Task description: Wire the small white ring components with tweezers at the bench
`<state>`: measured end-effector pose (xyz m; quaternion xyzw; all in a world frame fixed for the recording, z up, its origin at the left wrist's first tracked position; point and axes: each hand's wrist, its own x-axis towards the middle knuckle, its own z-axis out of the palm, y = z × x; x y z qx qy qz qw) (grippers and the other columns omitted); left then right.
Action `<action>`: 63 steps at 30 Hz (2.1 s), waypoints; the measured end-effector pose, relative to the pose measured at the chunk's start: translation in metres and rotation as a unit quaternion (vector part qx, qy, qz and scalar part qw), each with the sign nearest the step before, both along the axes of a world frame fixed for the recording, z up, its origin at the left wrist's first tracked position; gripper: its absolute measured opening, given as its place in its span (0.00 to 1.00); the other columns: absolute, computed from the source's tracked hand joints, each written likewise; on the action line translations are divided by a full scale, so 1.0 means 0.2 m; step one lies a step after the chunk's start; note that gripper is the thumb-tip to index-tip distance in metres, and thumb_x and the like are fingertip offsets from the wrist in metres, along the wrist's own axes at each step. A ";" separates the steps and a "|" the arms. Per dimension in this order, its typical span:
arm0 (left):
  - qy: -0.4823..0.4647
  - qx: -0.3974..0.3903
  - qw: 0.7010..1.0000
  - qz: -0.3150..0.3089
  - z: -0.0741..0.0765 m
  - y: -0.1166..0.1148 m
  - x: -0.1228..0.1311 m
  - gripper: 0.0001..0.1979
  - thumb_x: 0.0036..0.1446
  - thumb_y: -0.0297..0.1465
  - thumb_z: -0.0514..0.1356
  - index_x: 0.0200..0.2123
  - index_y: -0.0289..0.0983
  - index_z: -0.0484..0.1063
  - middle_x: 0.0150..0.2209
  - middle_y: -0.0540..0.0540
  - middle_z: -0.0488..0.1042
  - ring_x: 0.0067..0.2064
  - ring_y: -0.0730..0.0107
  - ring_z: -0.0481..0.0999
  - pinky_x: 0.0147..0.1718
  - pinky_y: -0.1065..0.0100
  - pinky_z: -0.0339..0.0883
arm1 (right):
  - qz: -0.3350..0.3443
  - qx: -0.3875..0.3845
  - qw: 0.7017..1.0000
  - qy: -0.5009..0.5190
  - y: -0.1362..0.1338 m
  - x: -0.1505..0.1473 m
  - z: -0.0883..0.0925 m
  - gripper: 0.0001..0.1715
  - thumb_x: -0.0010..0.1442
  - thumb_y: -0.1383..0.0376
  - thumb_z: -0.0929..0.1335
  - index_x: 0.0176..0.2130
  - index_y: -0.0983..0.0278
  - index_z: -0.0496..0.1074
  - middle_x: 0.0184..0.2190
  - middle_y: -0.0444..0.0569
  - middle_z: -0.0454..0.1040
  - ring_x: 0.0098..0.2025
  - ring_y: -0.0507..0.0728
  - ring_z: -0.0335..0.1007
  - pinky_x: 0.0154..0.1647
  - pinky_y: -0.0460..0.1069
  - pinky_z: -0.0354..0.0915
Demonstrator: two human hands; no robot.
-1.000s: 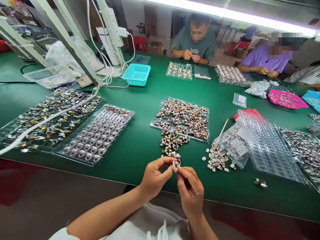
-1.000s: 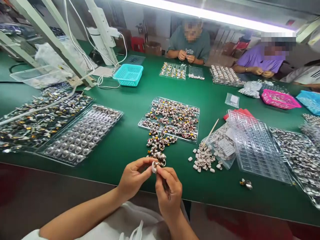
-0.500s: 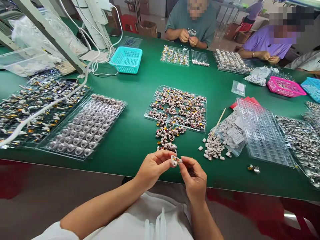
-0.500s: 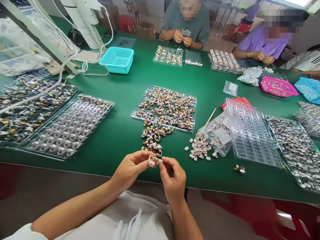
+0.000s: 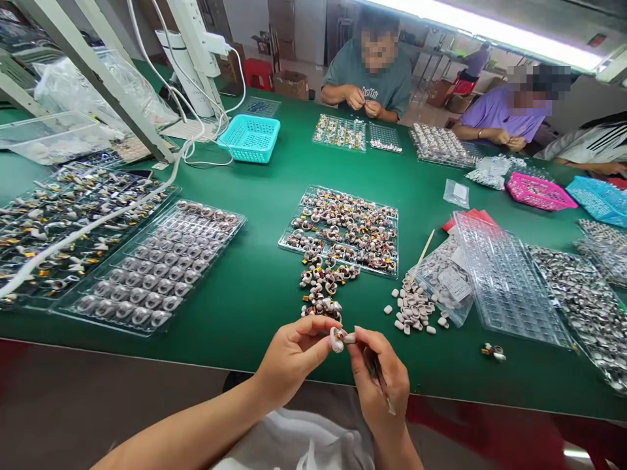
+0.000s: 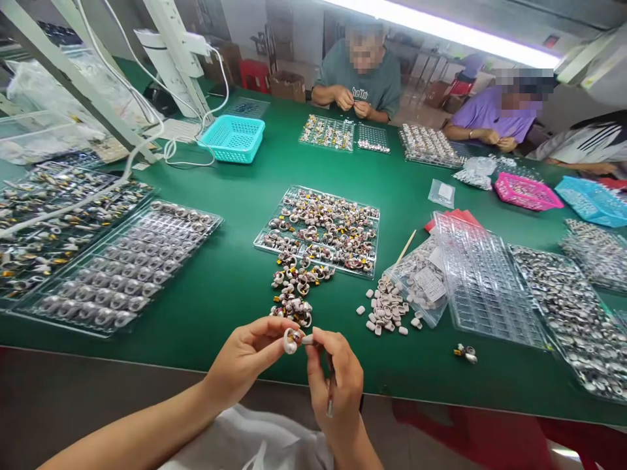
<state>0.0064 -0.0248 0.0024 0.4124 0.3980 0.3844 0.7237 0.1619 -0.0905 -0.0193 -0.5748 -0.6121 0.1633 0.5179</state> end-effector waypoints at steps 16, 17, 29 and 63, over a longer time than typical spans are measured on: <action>-0.011 0.014 1.000 -0.013 0.01 0.02 -0.03 0.12 0.50 0.36 0.70 0.34 0.34 0.79 0.31 0.44 0.81 0.33 0.68 0.79 0.37 0.70 0.74 | 0.063 -0.044 0.983 0.168 0.00 -0.02 -0.01 0.15 0.62 0.74 0.68 0.44 0.57 0.74 0.38 0.48 0.75 0.39 0.55 0.74 0.35 0.47 0.70; -0.007 0.015 1.000 -0.015 0.01 0.02 -0.03 0.12 0.50 0.36 0.70 0.34 0.33 0.79 0.31 0.44 0.81 0.33 0.68 0.79 0.37 0.70 0.74 | 0.074 -0.055 0.976 0.197 0.00 -0.01 -0.01 0.13 0.62 0.74 0.68 0.44 0.57 0.74 0.38 0.48 0.74 0.38 0.54 0.73 0.33 0.47 0.69; 0.112 0.140 0.982 -0.049 0.02 0.04 -0.08 0.09 0.55 0.28 0.64 0.38 0.32 0.82 0.36 0.40 0.84 0.36 0.63 0.82 0.38 0.68 0.75 | 0.146 -0.101 0.944 0.280 0.08 -0.01 0.04 0.12 0.62 0.71 0.70 0.43 0.57 0.79 0.36 0.48 0.74 0.34 0.53 0.71 0.30 0.47 0.67; 0.199 0.346 0.916 -0.035 0.01 0.04 -0.07 0.13 0.57 0.24 0.63 0.44 0.38 0.82 0.34 0.43 0.84 0.34 0.65 0.82 0.36 0.70 0.74 | 0.116 -0.159 0.955 0.224 0.10 0.02 0.03 0.07 0.61 0.65 0.71 0.40 0.58 0.80 0.33 0.48 0.76 0.32 0.53 0.71 0.28 0.46 0.66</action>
